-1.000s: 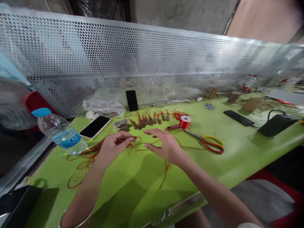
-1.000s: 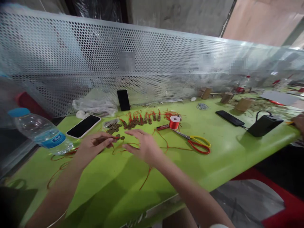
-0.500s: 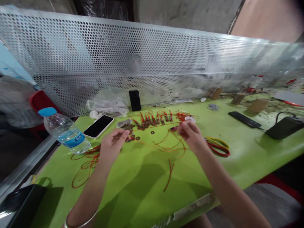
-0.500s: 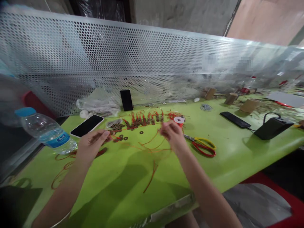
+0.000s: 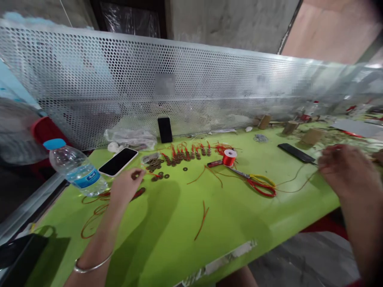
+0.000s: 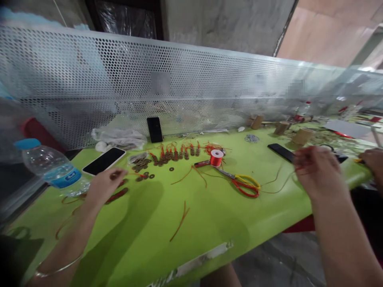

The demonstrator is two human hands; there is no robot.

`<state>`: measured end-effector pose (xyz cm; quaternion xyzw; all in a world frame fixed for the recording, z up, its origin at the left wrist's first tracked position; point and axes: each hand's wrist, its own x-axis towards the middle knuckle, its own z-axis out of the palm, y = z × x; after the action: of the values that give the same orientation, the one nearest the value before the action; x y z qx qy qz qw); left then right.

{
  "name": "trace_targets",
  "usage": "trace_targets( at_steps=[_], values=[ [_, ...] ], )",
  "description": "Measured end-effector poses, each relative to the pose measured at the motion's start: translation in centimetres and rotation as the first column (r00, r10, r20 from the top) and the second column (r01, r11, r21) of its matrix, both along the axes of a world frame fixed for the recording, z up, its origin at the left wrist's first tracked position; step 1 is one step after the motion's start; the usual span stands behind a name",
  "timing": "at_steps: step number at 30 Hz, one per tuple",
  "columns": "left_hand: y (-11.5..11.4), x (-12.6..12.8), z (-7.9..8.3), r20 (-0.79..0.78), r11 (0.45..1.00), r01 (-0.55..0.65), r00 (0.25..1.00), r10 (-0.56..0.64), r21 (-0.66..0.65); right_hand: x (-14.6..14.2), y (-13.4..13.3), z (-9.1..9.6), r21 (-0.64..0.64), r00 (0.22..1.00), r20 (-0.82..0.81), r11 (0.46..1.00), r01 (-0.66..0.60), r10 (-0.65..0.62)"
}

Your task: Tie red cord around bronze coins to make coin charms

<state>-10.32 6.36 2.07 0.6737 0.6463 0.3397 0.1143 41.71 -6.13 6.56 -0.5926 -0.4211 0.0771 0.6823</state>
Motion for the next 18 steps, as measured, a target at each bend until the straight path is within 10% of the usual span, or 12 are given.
trace_targets(
  at_steps=[3,6,9,12,18],
  values=[
    [-0.3,1.7,-0.9,-0.058,0.992,0.110,0.992,-0.115,-0.068,-3.7,1.3,1.0,-0.054,0.971,-0.090,0.973,-0.225,0.220],
    [-1.4,5.0,-0.2,-0.060,0.982,0.186,0.980,-0.188,-0.034,-8.5,2.6,2.9,-0.050,0.790,-0.197,0.798,-0.600,0.581],
    [-3.4,9.3,3.4,0.022,0.940,0.342,0.940,-0.341,-0.016,-13.1,3.5,5.1,-0.021,0.580,-0.179,0.587,-0.810,0.795],
    [-5.5,13.2,8.6,0.421,0.799,0.593,0.704,-0.572,0.095,-16.7,4.2,6.9,-0.045,0.440,-0.105,0.438,-0.898,0.892],
    [-6.9,15.2,15.3,0.266,0.814,0.483,0.779,-0.568,0.323,-19.4,5.8,8.5,0.085,0.431,-0.034,0.432,-0.898,0.902]
  ],
)
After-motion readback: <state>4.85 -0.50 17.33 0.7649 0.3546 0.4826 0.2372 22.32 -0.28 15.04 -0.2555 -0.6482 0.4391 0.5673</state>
